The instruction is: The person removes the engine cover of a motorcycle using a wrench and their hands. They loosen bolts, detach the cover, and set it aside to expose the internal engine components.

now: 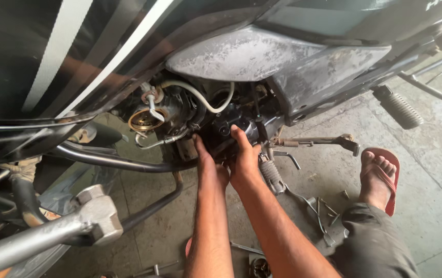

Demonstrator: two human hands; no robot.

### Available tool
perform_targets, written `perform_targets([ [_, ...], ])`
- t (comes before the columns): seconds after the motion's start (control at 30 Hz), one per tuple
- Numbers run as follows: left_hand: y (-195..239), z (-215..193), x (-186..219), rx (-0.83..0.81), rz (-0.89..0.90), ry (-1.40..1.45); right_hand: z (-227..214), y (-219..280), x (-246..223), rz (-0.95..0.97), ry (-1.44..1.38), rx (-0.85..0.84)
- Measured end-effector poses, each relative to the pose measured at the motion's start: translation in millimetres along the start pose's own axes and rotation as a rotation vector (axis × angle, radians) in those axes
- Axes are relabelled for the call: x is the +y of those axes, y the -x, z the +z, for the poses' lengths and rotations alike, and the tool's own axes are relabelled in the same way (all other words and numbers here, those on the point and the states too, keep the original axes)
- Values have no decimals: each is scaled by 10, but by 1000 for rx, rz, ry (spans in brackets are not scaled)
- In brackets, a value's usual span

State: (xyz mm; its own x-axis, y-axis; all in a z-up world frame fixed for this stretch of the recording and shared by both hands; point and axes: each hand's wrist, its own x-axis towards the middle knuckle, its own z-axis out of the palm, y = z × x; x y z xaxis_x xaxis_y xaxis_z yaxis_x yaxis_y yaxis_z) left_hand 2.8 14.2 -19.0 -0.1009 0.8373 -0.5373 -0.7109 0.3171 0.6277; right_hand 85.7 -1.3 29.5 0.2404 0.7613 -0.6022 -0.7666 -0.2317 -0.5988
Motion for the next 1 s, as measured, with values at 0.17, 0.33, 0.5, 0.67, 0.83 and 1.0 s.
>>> perform_targets([
  [0.17, -126, -84, -80, -124, 58, 6, -57, -62, 3, -10, 1, -28],
  [0.33, -57, -96, -100, -29, 40, -28, -91, 51, -24, -48, -11, -78],
  [0.5, -264, -135, -160, -31, -12, -53, -122, -96, 74, -113, 1, -56],
  [0.67, -115, 47, -77, 9, 21, -124, -233, 9, -45, -87, 57, -156],
  [0.83, 186, 444, -108, -120, 150, -550, -648, 166, -36, -233, 283, -371],
  [1.0, 213, 395, 141, -131, 568, -1192, -1056, 298, -47, -312, 617, -269],
])
